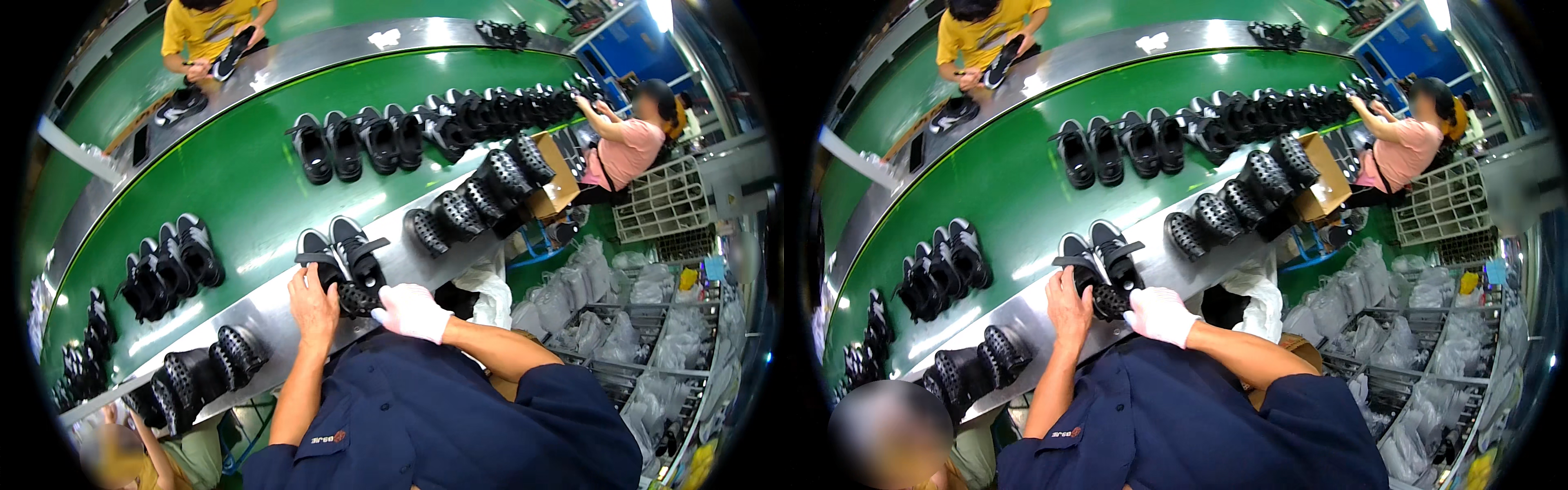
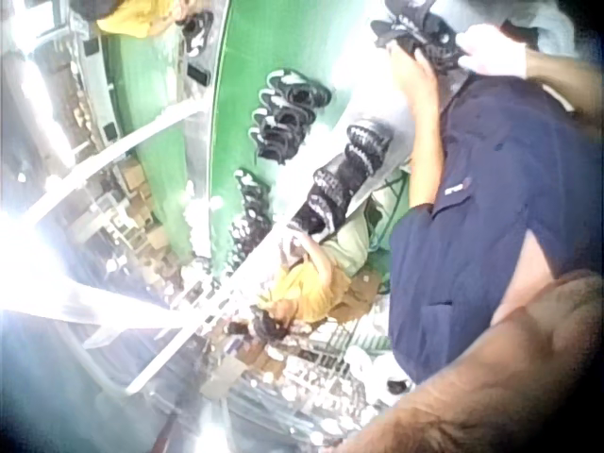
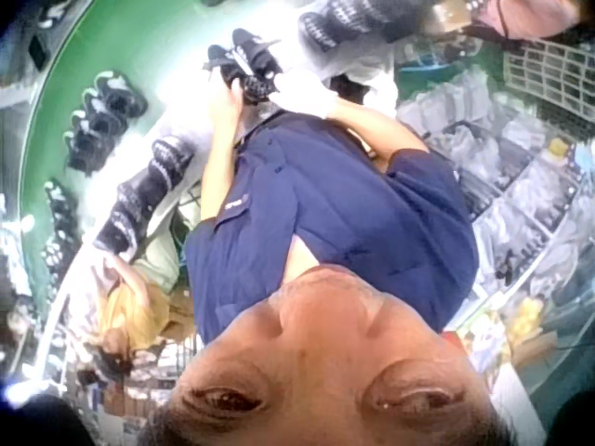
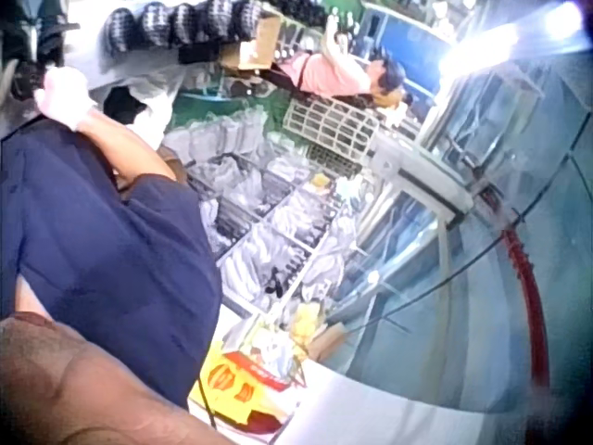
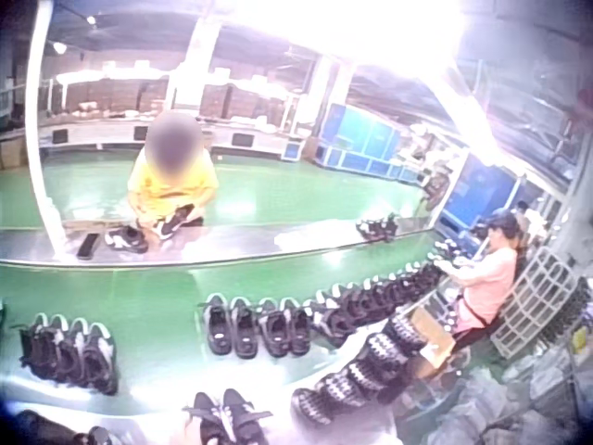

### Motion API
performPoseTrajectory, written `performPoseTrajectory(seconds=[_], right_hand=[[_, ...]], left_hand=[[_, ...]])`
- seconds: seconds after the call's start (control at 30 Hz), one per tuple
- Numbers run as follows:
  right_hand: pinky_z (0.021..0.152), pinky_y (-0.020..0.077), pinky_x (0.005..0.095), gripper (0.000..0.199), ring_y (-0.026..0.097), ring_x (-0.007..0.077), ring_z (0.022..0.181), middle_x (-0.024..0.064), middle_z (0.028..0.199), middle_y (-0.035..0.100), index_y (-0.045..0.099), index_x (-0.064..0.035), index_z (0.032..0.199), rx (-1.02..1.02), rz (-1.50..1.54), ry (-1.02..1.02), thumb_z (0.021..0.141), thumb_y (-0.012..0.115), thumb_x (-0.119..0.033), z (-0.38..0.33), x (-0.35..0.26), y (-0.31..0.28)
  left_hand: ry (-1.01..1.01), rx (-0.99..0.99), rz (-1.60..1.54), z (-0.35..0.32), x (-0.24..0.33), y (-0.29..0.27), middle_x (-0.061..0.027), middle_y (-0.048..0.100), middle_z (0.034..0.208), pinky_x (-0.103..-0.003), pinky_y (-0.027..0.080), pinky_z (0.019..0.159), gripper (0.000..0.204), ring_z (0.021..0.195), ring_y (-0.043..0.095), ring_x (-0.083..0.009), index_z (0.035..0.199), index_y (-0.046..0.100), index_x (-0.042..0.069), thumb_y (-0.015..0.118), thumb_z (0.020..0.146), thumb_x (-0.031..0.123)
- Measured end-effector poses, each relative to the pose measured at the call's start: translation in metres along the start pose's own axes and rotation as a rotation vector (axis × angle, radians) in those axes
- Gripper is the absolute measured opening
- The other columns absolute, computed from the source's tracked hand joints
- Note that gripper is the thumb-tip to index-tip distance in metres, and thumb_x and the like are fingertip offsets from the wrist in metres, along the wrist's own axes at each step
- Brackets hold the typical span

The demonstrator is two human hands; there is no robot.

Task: The person handles black and white shoes on a conveyor belt, turning them over and checking their interior and exterior.

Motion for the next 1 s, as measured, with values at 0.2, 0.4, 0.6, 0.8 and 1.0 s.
performPoseTrajectory(seconds=[0.2, 0.4, 0.6, 0.8, 1.0], right_hand=[[0.079, 0.0595, 0.0501, 0.022, 0.075, 0.0415, 0.086, 0.0233, 0.088, 0.075, 0.076, 0.0002, 0.091, 0.061, -0.054, -0.055, 0.088, 0.062, -0.016, 0.027, -0.025, 0.004], [0.074, 0.0601, 0.0492, 0.022, 0.076, 0.0386, 0.083, 0.0223, 0.091, 0.076, 0.072, 0.0007, 0.104, 0.156, -0.007, -0.072, 0.088, 0.066, -0.013, 0.073, -0.035, 0.041], [0.071, 0.0626, 0.0468, 0.017, 0.076, 0.0368, 0.085, 0.0199, 0.099, 0.073, 0.067, -0.0024, 0.104, 0.26, -0.144, -0.256, 0.094, 0.056, -0.011, 0.044, -0.085, 0.045], [0.067, 0.0602, 0.0472, 0.012, 0.074, 0.0351, 0.081, 0.0168, 0.088, 0.071, 0.068, -0.005, 0.093, 0.375, -0.249, -0.331, 0.093, 0.06, -0.014, 0.086, -0.08, 0.077], [0.081, 0.0574, 0.048, 0.036, 0.07, 0.0408, 0.097, 0.0186, 0.107, 0.07, 0.06, -0.0017, 0.124, 0.513, 0.092, -0.216, 0.094, 0.07, -0.02, 0.048, -0.054, 0.059]], left_hand=[[0.233, -0.11, -0.091, 0.014, -0.009, 0.024, -0.0185, 0.062, 0.099, -0.051, 0.047, 0.091, 0.019, 0.1, 0.059, -0.0391, 0.097, 0.068, 0.0, 0.067, 0.078, 0.0], [0.167, -0.239, -0.149, 0.015, 0.0, 0.029, -0.0223, 0.066, 0.094, -0.051, 0.049, 0.088, 0.013, 0.095, 0.062, -0.043, 0.095, 0.069, -0.002, 0.067, 0.083, 0.002], [0.094, -0.206, -0.276, 0.003, -0.056, 0.012, -0.0215, 0.065, 0.094, -0.051, 0.048, 0.091, 0.015, 0.098, 0.061, -0.0426, 0.098, 0.07, 0.0, 0.067, 0.085, 0.007], [0.031, -0.259, -0.294, 0.009, -0.045, -0.01, -0.0225, 0.068, 0.097, -0.048, 0.051, 0.091, 0.016, 0.1, 0.062, -0.0422, 0.097, 0.071, -0.003, 0.067, 0.082, 0.001], [-0.235, -0.202, -0.149, -0.031, -0.051, -0.015, -0.026, 0.066, 0.105, -0.051, 0.051, 0.094, 0.057, 0.108, 0.06, -0.0449, 0.13, 0.058, 0.0, 0.082, 0.08, 0.011]])
Point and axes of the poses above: each hand's wrist, its own z-axis towards the middle knuckle, its own y-axis out of the palm, x = y × z, the point moved 8 cm from there along z, towards the middle knuckle
